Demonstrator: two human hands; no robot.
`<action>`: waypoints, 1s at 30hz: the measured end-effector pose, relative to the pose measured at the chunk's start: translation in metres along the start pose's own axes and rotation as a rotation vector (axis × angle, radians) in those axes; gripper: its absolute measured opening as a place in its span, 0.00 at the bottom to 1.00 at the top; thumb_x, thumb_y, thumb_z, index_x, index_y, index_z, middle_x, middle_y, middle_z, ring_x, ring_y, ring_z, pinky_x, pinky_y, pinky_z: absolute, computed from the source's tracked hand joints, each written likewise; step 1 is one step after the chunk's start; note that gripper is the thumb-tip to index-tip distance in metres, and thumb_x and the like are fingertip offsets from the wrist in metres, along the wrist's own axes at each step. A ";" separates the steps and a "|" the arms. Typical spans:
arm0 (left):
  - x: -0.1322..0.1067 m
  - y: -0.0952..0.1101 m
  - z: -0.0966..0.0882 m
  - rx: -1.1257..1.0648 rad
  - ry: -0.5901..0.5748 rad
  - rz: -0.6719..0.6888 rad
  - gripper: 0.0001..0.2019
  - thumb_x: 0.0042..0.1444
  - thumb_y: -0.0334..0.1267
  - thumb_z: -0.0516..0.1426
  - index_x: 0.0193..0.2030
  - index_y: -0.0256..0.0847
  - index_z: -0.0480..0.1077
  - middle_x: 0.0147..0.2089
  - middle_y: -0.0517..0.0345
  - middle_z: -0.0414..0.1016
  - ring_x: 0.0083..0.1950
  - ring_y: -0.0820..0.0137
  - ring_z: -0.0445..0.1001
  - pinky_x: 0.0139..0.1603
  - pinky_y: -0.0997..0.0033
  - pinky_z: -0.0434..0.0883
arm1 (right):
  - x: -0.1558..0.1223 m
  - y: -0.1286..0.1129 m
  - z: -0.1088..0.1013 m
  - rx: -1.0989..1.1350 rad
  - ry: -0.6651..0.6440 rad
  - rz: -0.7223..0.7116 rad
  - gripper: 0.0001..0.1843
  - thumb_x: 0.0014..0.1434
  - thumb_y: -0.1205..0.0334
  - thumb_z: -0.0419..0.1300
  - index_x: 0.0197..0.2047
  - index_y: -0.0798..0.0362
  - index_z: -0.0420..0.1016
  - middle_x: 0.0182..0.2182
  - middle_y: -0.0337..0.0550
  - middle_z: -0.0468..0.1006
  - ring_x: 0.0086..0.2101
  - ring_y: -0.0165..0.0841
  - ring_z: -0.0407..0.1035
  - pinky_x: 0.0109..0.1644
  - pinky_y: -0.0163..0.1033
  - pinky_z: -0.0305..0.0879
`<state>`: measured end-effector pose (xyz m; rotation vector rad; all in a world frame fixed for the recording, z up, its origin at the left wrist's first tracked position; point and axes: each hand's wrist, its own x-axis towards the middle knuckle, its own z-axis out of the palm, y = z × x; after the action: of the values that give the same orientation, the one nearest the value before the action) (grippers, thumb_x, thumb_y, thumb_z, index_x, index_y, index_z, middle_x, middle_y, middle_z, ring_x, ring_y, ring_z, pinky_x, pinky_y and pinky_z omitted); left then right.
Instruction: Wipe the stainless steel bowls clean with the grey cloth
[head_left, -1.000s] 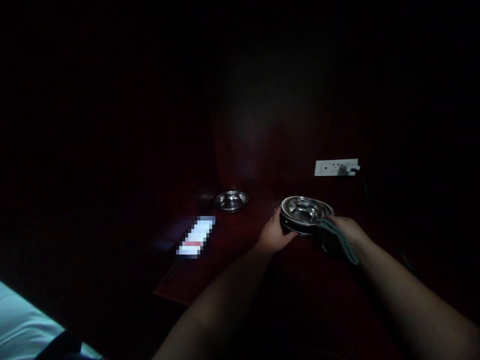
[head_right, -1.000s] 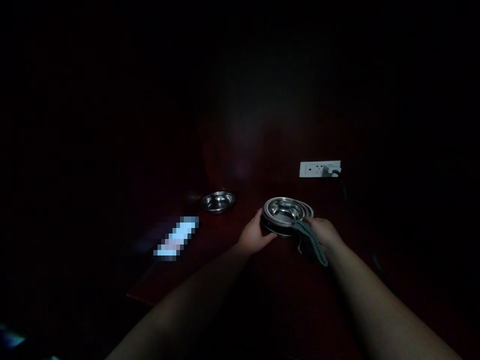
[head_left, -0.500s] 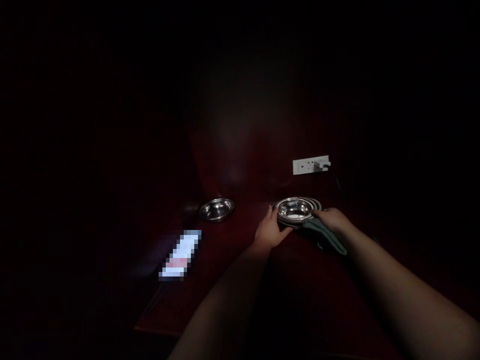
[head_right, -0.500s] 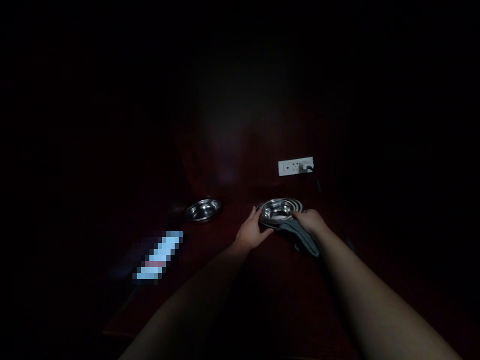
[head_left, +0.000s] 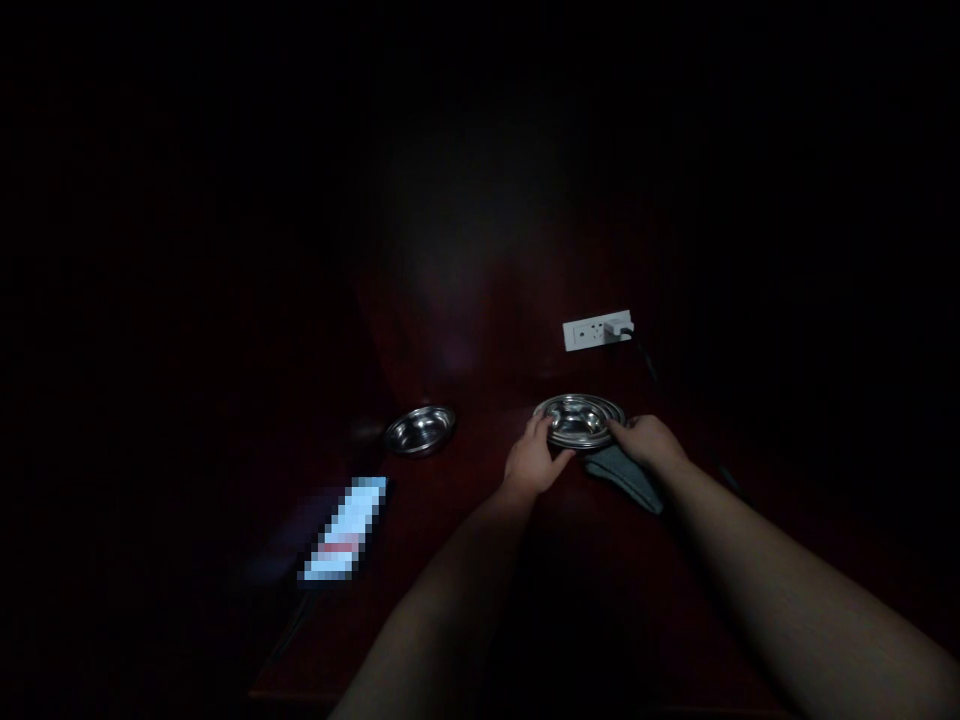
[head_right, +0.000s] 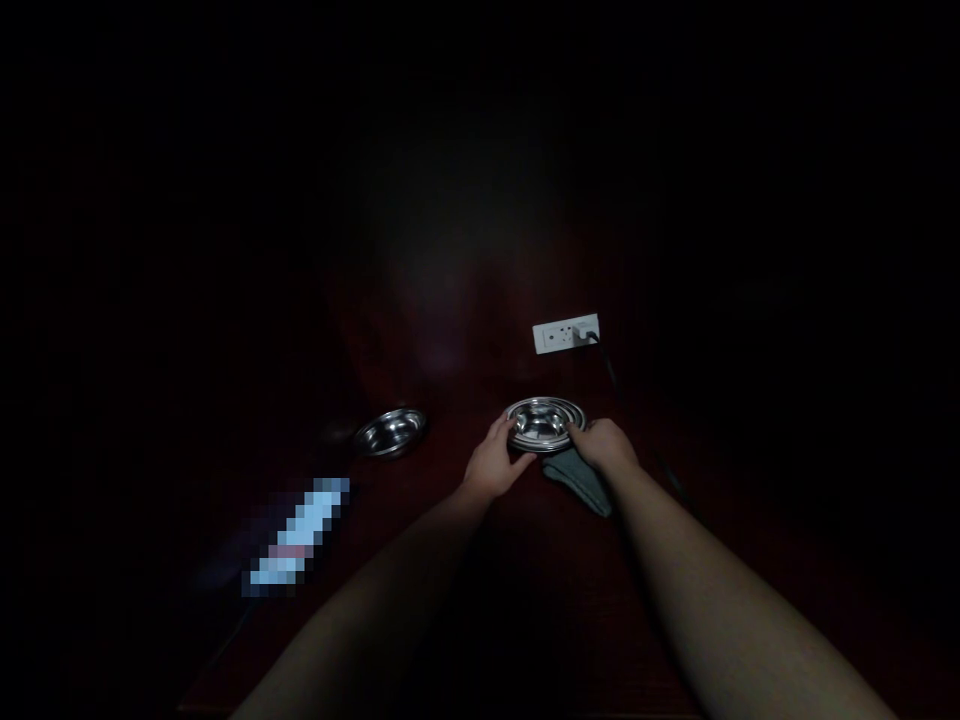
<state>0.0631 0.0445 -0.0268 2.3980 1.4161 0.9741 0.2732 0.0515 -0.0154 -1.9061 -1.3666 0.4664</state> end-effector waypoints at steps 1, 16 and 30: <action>0.000 0.000 0.001 0.007 0.010 0.023 0.32 0.52 0.49 0.57 0.63 0.43 0.56 0.69 0.50 0.50 0.64 0.58 0.60 0.63 0.58 0.61 | 0.000 0.000 -0.001 -0.013 0.004 -0.001 0.19 0.51 0.47 0.60 0.21 0.54 0.73 0.26 0.56 0.78 0.34 0.45 0.75 0.35 0.40 0.64; -0.003 -0.003 0.003 -0.010 0.068 0.135 0.19 0.58 0.44 0.52 0.56 0.45 0.64 0.62 0.54 0.62 0.59 0.64 0.67 0.60 0.64 0.65 | -0.006 0.000 -0.003 -0.114 0.019 -0.027 0.21 0.57 0.47 0.53 0.28 0.56 0.75 0.30 0.55 0.79 0.32 0.39 0.74 0.30 0.37 0.60; -0.002 -0.002 0.002 0.038 0.076 0.110 0.15 0.60 0.44 0.50 0.51 0.47 0.67 0.59 0.58 0.66 0.56 0.67 0.68 0.58 0.67 0.66 | -0.008 -0.001 -0.004 -0.110 -0.011 -0.039 0.23 0.57 0.46 0.50 0.28 0.55 0.74 0.29 0.54 0.78 0.30 0.39 0.73 0.30 0.37 0.59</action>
<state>0.0627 0.0440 -0.0301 2.5152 1.3518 1.0837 0.2723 0.0430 -0.0128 -1.9640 -1.4606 0.3905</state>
